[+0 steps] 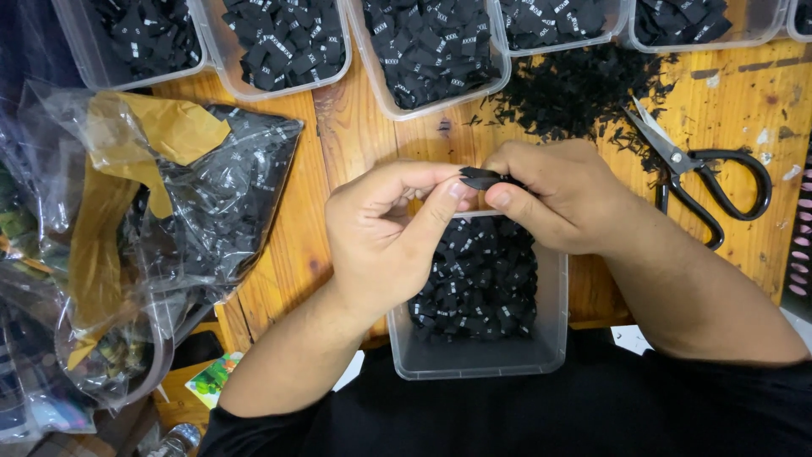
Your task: The person uses a small knife to trim the edges of small black fabric pieces with white text. They pick up each piece from a clear plastic container, trim it, and place it back into the container. The workspace is a wooden table with several other containers of similar fabric pieces and a pair of scissors nearby.
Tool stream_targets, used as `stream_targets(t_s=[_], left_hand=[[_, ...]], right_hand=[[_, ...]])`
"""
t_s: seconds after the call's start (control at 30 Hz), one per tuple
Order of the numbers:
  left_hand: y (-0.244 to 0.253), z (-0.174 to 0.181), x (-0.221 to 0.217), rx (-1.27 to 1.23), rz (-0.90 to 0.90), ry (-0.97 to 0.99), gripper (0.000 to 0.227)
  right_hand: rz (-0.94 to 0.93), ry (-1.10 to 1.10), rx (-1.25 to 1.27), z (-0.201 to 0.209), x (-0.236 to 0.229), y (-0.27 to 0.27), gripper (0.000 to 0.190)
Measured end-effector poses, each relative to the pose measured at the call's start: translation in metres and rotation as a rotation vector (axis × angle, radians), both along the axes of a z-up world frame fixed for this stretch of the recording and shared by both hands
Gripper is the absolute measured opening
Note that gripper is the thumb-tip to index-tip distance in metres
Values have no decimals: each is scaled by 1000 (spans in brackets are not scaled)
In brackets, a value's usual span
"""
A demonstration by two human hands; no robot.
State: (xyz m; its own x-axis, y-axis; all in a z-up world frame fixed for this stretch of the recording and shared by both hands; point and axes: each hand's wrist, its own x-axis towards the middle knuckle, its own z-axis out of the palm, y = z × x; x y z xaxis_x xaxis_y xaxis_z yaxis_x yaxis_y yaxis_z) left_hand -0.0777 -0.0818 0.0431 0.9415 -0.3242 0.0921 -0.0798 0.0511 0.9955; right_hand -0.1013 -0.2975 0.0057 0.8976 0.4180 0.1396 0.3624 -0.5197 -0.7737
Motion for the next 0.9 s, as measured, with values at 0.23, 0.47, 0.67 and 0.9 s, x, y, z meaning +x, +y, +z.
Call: stream_targets(t_s=[0.23, 0.47, 0.67, 0.9], left_hand=[[0, 1, 0, 10, 4, 2, 8], [1, 0, 0, 24, 0, -21, 8], [2, -3, 0, 14, -3, -28, 8], [3, -3, 1, 25, -18, -66, 9]], right_hand=[[2, 31, -30, 1, 0, -1, 26], [3, 22, -39, 0, 0, -1, 27], [1, 11, -36, 0, -1, -1, 25], [10, 18, -88, -4, -2, -3, 30]])
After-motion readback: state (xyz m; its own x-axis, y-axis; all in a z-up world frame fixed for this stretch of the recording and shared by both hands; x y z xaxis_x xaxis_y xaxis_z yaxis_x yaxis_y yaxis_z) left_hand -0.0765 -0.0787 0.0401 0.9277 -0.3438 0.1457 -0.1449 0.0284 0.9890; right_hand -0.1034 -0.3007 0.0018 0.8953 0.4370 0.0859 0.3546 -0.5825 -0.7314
